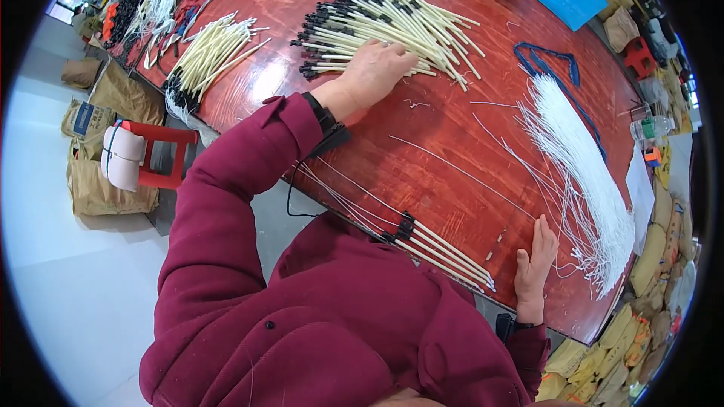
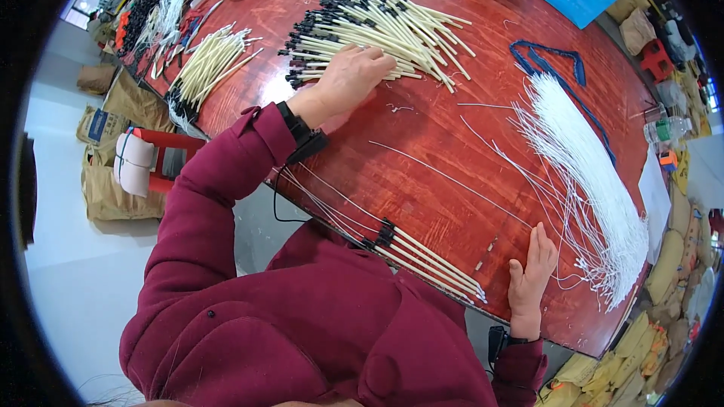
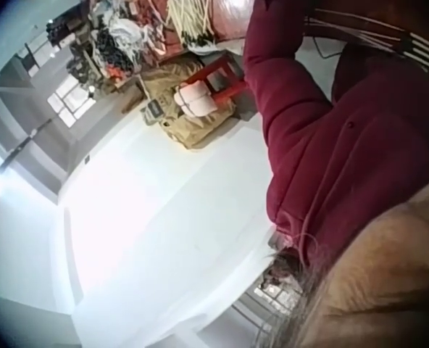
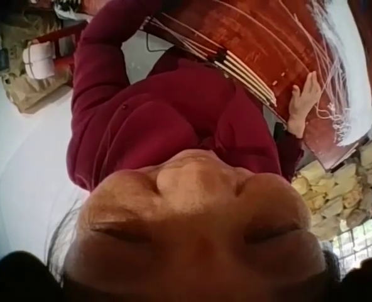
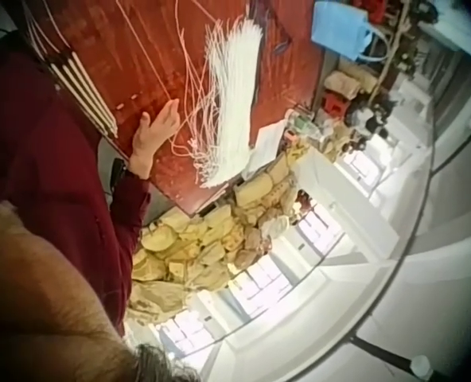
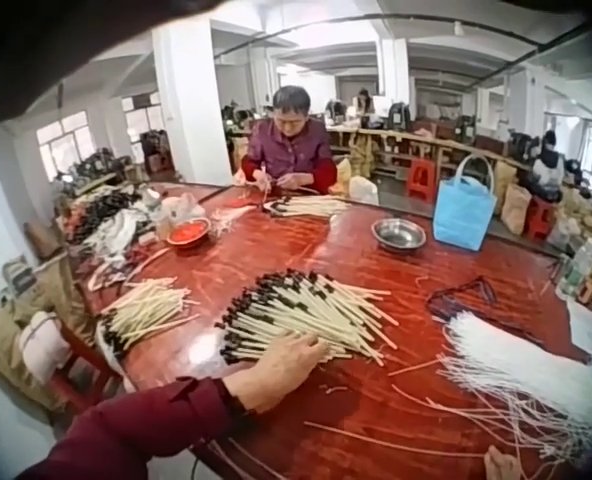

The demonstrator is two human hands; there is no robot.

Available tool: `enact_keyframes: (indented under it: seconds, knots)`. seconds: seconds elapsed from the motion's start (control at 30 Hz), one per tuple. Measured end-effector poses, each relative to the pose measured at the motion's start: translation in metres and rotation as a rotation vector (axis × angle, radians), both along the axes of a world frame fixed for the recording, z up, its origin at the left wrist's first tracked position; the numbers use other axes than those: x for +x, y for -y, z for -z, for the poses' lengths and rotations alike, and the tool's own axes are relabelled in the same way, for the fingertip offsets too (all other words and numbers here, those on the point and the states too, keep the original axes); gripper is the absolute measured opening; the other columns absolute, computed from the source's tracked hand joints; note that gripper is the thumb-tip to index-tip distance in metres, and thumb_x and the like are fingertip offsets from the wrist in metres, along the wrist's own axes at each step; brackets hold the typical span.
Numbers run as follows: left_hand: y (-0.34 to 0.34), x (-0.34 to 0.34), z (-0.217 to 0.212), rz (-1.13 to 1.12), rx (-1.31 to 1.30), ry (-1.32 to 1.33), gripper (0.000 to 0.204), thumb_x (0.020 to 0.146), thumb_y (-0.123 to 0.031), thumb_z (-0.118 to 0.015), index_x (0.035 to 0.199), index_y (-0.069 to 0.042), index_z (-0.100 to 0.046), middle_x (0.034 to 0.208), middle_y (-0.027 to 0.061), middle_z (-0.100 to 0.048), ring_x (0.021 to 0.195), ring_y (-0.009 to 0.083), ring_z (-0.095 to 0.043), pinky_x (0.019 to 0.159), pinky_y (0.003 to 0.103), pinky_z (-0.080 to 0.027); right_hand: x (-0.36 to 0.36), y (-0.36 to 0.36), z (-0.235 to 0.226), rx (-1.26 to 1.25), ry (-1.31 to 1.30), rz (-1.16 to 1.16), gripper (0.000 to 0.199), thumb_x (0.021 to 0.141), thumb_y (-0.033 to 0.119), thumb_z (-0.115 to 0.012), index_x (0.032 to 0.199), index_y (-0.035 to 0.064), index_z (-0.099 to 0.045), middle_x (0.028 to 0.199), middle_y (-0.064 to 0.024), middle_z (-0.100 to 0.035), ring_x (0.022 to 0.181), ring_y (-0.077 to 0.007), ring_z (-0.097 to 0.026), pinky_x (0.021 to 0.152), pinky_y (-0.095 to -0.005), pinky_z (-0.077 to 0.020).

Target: Manually attaching fine white fibers to wooden sticks to assemble brushes.

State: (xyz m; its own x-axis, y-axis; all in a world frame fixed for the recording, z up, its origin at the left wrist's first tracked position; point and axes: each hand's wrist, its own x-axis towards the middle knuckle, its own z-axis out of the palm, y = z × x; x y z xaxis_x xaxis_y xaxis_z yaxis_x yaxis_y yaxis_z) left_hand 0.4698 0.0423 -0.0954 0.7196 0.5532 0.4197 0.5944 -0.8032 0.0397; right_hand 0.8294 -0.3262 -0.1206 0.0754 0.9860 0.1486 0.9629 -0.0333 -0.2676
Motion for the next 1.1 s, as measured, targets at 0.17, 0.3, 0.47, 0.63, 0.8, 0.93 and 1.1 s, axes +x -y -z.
enact_keyframes:
  seconds: [0.17,0.3,0.47,0.63,0.8,0.93,1.1]
  knots:
    - [0.025,-0.003,-0.017,0.241,-0.031,0.151,0.015,0.087,-0.01,-0.062,0.101,-0.01,-0.068,0.096,0.0089,-0.061,0.089,0.0314,-0.065,0.074,0.043,-0.051,-0.007,0.004,-0.002,0.017,-0.025,0.002,0.079,0.106,0.061,-0.033,0.152,-0.0034,-0.042,0.158,-0.0181,-0.042,0.141,-0.0364,-0.039,0.119,-0.0489,-0.0231]
    - [0.058,-0.01,-0.022,0.298,-0.133,0.199,0.023,0.086,-0.008,-0.066,0.109,-0.009,-0.07,0.094,0.0087,-0.06,0.084,0.0314,-0.063,0.073,0.042,-0.05,-0.011,0.015,-0.001,0.008,-0.028,0.019,0.078,0.106,0.059,-0.034,0.152,-0.0031,-0.042,0.158,-0.0181,-0.043,0.141,-0.0364,-0.039,0.119,-0.0488,-0.023]
    - [0.08,-0.027,-0.015,0.29,-0.223,0.221,0.028,0.085,-0.004,-0.068,0.113,-0.01,-0.072,0.096,0.0109,-0.062,0.086,0.0312,-0.063,0.075,0.04,-0.052,-0.007,0.013,0.002,0.015,-0.001,0.018,0.077,0.106,0.059,-0.035,0.152,-0.0024,-0.043,0.158,-0.0182,-0.043,0.141,-0.0363,-0.039,0.119,-0.0487,-0.0233]
    - [0.089,-0.044,-0.002,0.228,-0.405,0.268,0.024,0.086,-0.001,-0.069,0.108,-0.007,-0.075,0.095,0.0112,-0.063,0.087,0.0308,-0.065,0.075,0.039,-0.052,0.002,0.008,0.012,0.036,-0.007,0.008,0.075,0.106,0.058,-0.036,0.152,-0.0014,-0.044,0.157,-0.0181,-0.044,0.141,-0.0361,-0.04,0.119,-0.0482,-0.0246]
    - [0.091,-0.064,0.015,0.088,-0.474,0.304,0.016,0.085,-0.003,-0.071,0.101,-0.003,-0.076,0.092,0.0126,-0.064,0.085,0.0331,-0.066,0.074,0.041,-0.053,0.02,-0.008,0.025,0.06,0.002,-0.021,0.075,0.106,0.057,-0.037,0.151,-0.0013,-0.045,0.156,-0.0183,-0.045,0.14,-0.0358,-0.042,0.118,-0.0475,-0.0268]
    - [0.092,-0.064,0.024,0.061,-0.504,0.309,0.016,0.087,-0.002,-0.072,0.102,-0.002,-0.077,0.091,0.0115,-0.065,0.082,0.0299,-0.065,0.072,0.038,-0.052,0.024,-0.006,0.028,0.064,-0.001,-0.018,0.075,0.106,0.058,-0.038,0.151,-0.0012,-0.045,0.156,-0.0185,-0.046,0.139,-0.0356,-0.043,0.117,-0.0471,-0.0282]
    - [0.091,-0.051,0.028,0.092,-0.496,0.265,0.018,0.088,-0.001,-0.073,0.105,-0.002,-0.077,0.088,0.0102,-0.066,0.077,0.0253,-0.065,0.069,0.033,-0.051,0.023,-0.008,0.033,0.067,0.005,-0.007,0.075,0.105,0.059,-0.039,0.151,-0.0009,-0.046,0.155,-0.0185,-0.046,0.138,-0.0355,-0.044,0.117,-0.0468,-0.0285]
